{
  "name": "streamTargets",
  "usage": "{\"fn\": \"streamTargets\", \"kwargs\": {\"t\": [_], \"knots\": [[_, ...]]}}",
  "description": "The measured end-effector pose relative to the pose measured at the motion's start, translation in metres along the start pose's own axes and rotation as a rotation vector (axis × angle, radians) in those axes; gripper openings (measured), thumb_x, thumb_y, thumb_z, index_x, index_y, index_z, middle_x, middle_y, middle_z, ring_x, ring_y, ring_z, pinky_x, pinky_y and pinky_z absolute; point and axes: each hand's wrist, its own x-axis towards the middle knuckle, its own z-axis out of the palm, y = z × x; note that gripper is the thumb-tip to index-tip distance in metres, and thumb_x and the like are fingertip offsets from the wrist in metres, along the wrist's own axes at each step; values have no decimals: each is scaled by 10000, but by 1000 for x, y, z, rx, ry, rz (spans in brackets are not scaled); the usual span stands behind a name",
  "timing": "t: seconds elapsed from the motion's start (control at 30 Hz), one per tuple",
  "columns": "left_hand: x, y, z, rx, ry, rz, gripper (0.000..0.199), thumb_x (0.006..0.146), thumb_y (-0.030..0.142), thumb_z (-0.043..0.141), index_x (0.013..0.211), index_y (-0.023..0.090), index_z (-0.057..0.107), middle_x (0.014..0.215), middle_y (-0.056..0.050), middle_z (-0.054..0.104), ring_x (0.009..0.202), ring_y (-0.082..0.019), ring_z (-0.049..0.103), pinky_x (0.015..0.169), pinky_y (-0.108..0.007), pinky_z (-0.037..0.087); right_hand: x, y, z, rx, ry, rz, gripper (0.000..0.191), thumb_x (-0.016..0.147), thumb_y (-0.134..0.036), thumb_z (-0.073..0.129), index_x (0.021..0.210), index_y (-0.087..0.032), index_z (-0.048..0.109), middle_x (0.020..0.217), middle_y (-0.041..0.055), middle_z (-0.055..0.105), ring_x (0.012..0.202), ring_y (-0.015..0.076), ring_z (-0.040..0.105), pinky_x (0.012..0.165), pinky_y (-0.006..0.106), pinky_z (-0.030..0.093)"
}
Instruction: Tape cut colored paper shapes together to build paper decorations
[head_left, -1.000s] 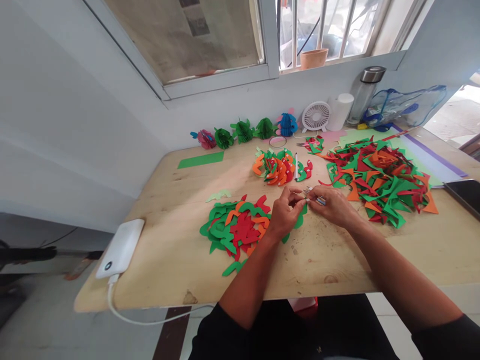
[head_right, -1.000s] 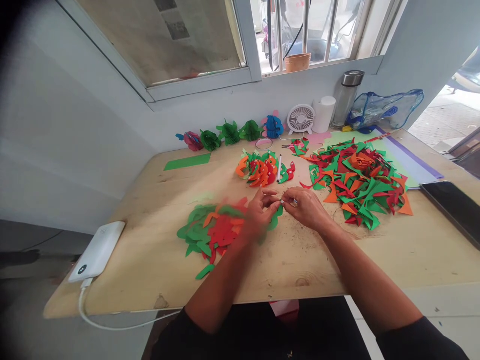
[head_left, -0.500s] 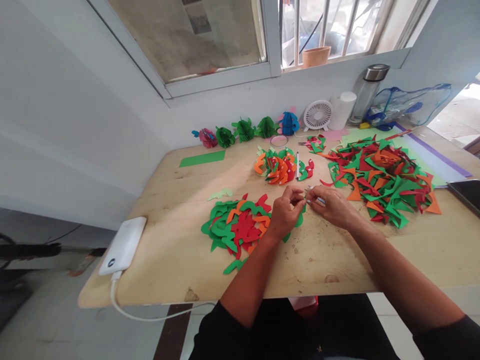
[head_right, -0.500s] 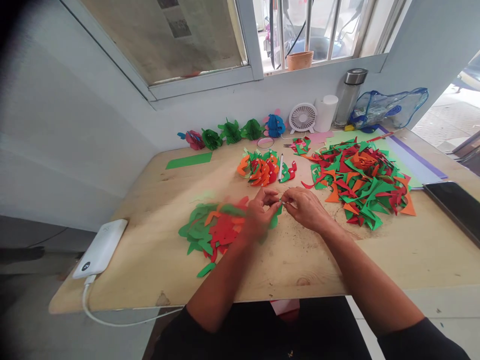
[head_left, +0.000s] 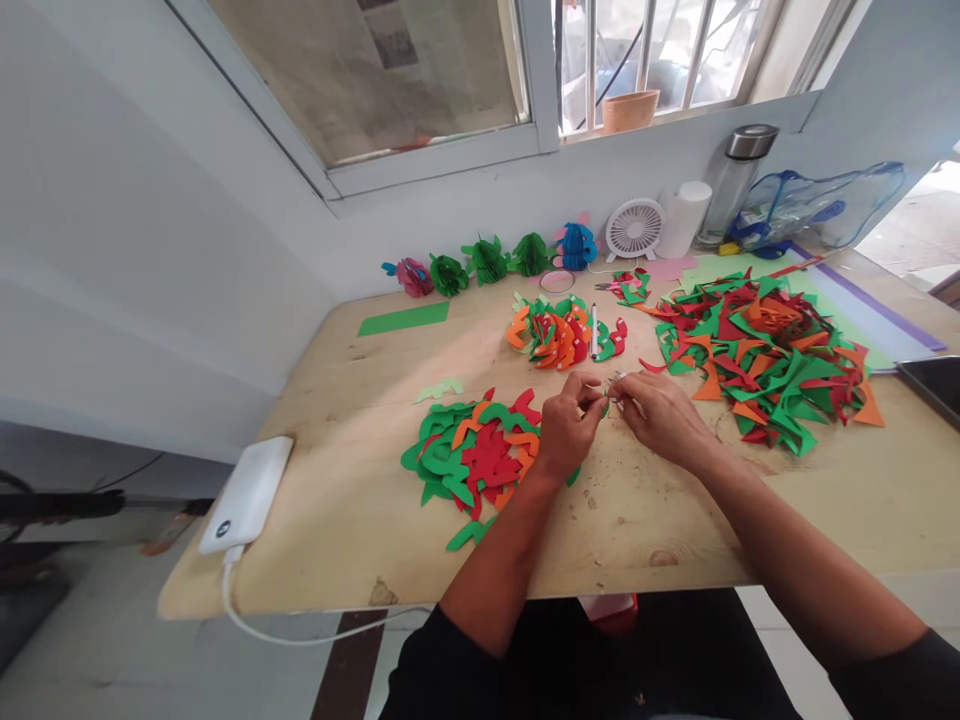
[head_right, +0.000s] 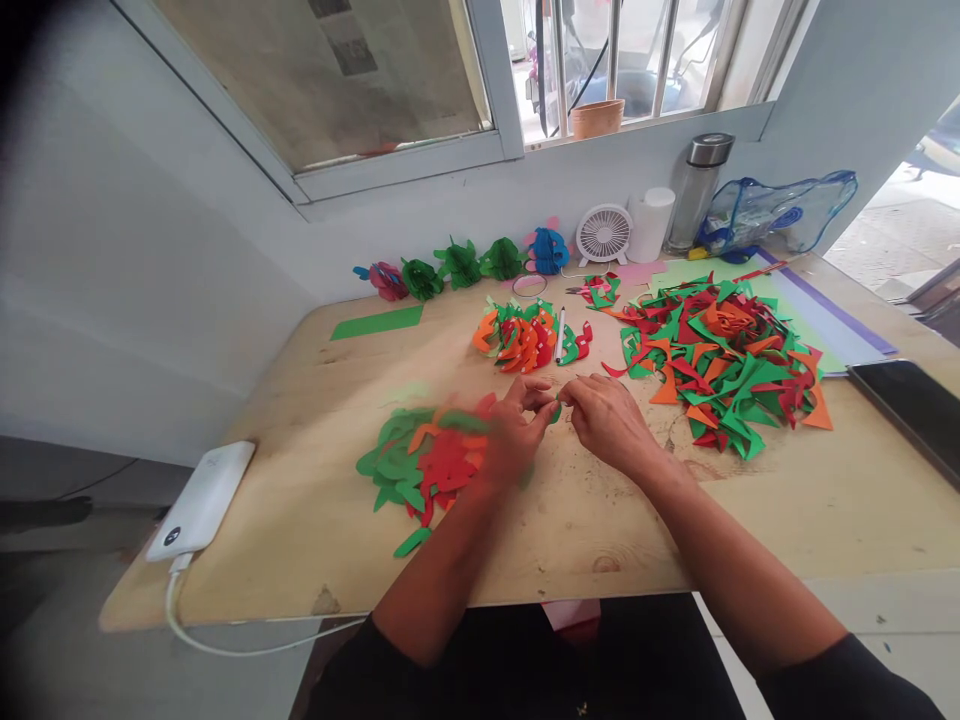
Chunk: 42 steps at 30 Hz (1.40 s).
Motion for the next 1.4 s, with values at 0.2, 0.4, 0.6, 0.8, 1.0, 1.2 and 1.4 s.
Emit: {"fn": "streamTargets", "kwargs": {"t": [0.2, 0.4, 0.6, 0.8, 1.0, 1.2, 1.4], "knots": [[-1, 5, 0, 23, 10, 17, 195, 790, 218, 586, 973, 218, 519, 714, 25, 671, 667, -119, 637, 646, -227, 465, -2, 0, 5, -16, 45, 81, 214, 715, -64, 443, 796, -203, 586, 753, 53, 647, 725, 193, 568, 665, 286, 378], [-1, 7, -1, -86, 13, -18, 191, 792, 232, 576, 973, 210, 519, 723, 16, 668, 685, -116, 633, 674, -235, 477, -2, -2, 6, -32, 71, 155, 220, 706, -77, 452, 837, -192, 587, 785, 73, 672, 731, 206, 590, 657, 294, 391], [3, 6, 0, -447, 78, -165, 289, 715, 325, 679, 906, 191, 508, 690, 8, 659, 616, -103, 603, 600, -216, 461, 2, 0, 0, 381, 92, 356, 201, 743, -139, 431, 836, -189, 601, 768, 37, 678, 679, 165, 586, 646, 279, 418], [3, 13, 0, -589, 121, -242, 313, 672, 310, 733, 870, 175, 533, 659, 8, 664, 621, -95, 604, 626, -202, 447, 5, -5, -4, 786, 32, 405, 195, 762, -275, 465, 786, -166, 624, 719, 26, 646, 636, 134, 548, 579, 250, 418], [1, 22, -1, -579, 157, -273, 316, 667, 321, 733, 860, 168, 535, 652, -4, 675, 618, -112, 622, 623, -213, 451, 4, -7, -2, 737, 5, 404, 188, 745, -333, 551, 801, -172, 629, 698, 16, 622, 586, 121, 497, 532, 247, 386], [0, 20, 2, -543, 145, -251, 295, 703, 311, 699, 896, 165, 530, 653, -9, 685, 623, -128, 643, 636, -230, 478, 3, -6, 7, 593, 76, 381, 142, 717, -324, 596, 739, -184, 601, 657, 8, 604, 580, 117, 481, 560, 251, 402], [-1, 16, 3, -484, 131, -225, 325, 761, 370, 633, 990, 157, 546, 723, -48, 701, 679, -149, 658, 585, -220, 472, 4, -6, 7, 606, 139, 412, 126, 722, -308, 572, 713, -183, 578, 609, -10, 567, 530, 104, 442, 510, 242, 367]]}}
